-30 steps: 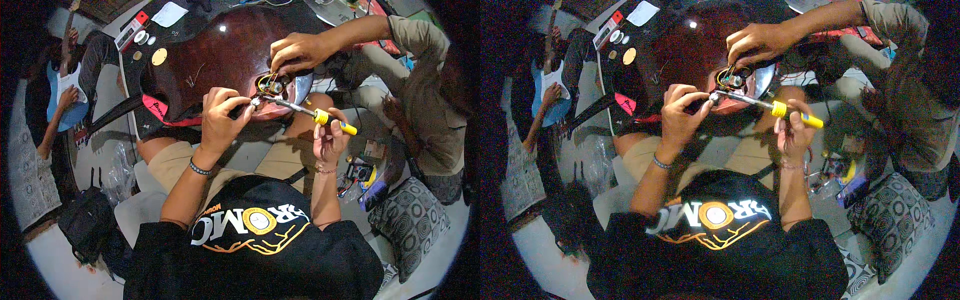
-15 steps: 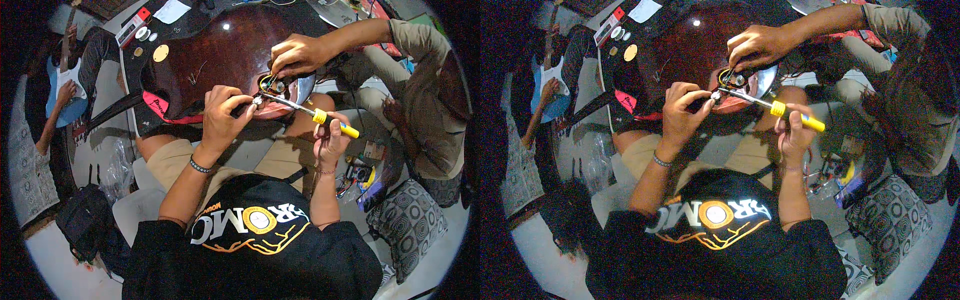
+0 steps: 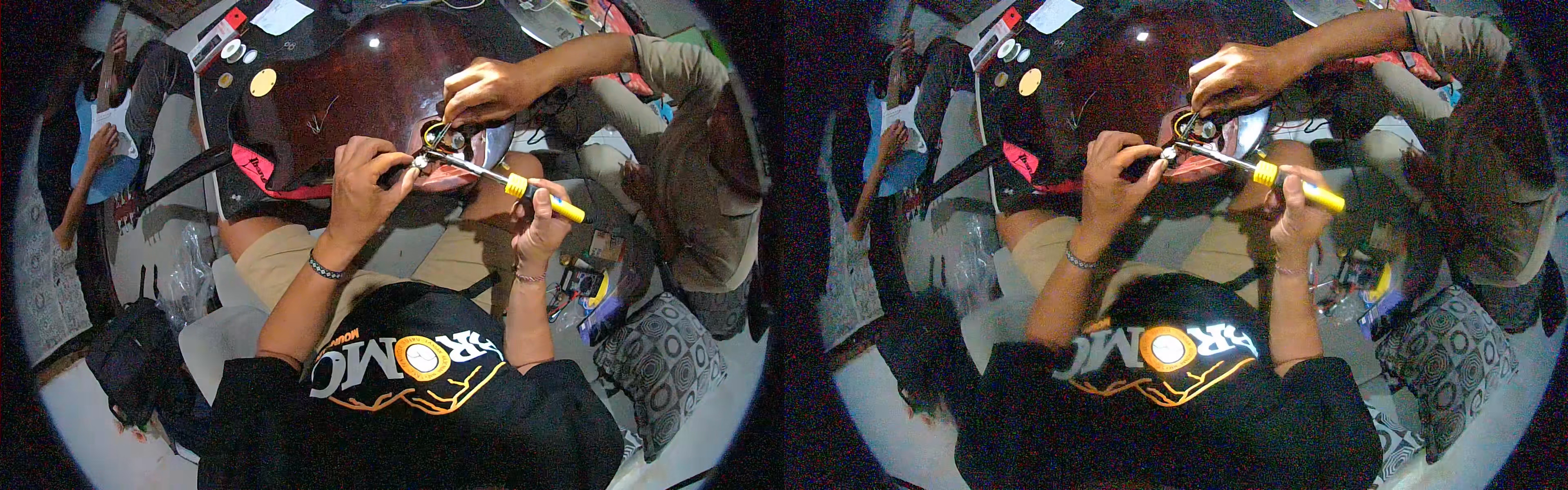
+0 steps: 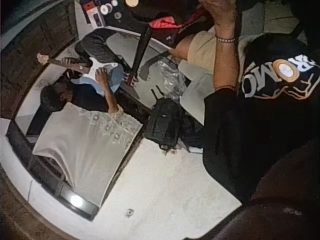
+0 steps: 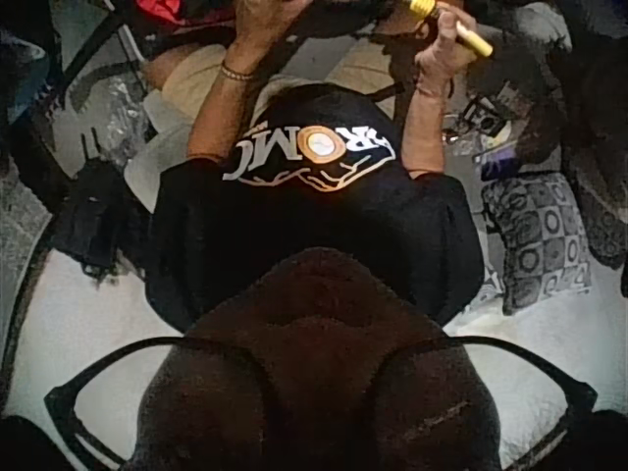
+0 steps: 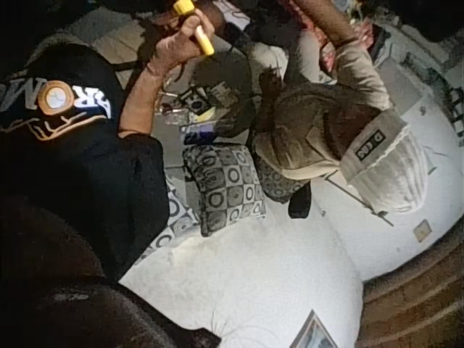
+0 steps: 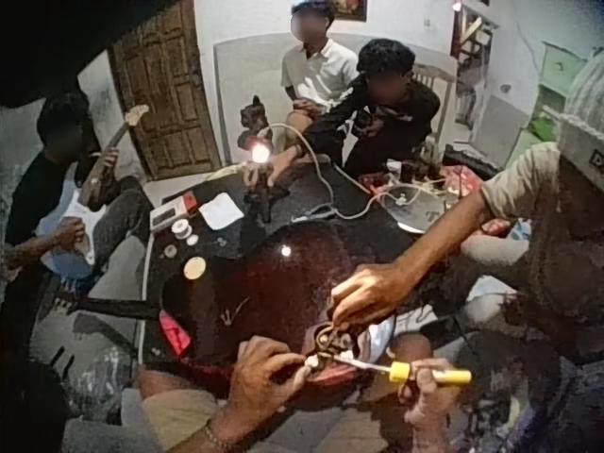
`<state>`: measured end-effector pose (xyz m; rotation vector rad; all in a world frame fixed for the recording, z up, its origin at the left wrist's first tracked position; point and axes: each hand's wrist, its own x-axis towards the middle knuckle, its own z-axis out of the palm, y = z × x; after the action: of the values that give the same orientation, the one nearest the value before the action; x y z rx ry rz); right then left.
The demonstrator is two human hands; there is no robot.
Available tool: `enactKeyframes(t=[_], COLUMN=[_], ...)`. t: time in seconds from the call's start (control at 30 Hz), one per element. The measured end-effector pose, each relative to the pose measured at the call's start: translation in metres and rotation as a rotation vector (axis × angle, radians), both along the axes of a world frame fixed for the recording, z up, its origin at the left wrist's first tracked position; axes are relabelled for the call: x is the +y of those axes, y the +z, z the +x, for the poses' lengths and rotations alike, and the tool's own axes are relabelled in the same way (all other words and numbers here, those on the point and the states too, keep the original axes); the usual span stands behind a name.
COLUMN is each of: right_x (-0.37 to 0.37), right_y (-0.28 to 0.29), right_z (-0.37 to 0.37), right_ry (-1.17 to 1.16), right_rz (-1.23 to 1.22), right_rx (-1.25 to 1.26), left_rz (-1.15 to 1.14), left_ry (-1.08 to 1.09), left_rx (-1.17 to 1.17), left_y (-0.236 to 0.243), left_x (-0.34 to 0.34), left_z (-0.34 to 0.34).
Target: Soldering electronics components inside the body of an electric guitar.
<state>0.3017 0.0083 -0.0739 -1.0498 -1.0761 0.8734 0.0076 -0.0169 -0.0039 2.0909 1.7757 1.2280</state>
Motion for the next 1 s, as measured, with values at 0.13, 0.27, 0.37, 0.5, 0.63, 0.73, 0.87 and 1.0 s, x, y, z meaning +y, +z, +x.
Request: enactKeyframes(t=[0.13, 0.27, 0.37, 0.5, 0.63, 0.73, 0.87, 1.0], right_x=[0.0, -0.001, -0.006, -0.004, -0.002, -0.001, 0.002, -0.005], right_y=[-0.001, 0.001, 0.024, 0.03, 0.031, 0.022, 0.011, 0.042], right_z=[0.001, 0.0, -0.007, -0.014, -0.017, -0.01, -0.001, -0.021], right_ry=[-0.006, -0.011, 0.054, 0.044, 0.045, 0.059, 0.064, 0.095], right_rz=[-0.018, -0.004, -0.068, -0.085, -0.078, -0.058, -0.048, -0.066], right_rx=[0.015, 0.01, 0.111, 0.136, 0.137, 0.123, 0.031, 0.143], left_rz=[0.038, 0.016, -0.022, -0.001, -0.014, -0.014, -0.012, -0.009], left_ry=[-0.037, -0.05, -0.047, -0.048, -0.045, -0.048, -0.044, -0.037], left_rx=[0.002, 0.018, 0.028, 0.001, 0.014, 0.009, 0.004, 0.002], left_y=[-0.001, 0.001, 0.002, 0.002, 0.002, 0.003, 0.003, 0.003], left_x=[0.002, 0.004, 0.002, 0.003, 0.003, 0.003, 0.003, 0.002], left_z=[-0.001, 0.0, -0.002, -0.001, -0.001, -0.001, 0.0, -0.001])
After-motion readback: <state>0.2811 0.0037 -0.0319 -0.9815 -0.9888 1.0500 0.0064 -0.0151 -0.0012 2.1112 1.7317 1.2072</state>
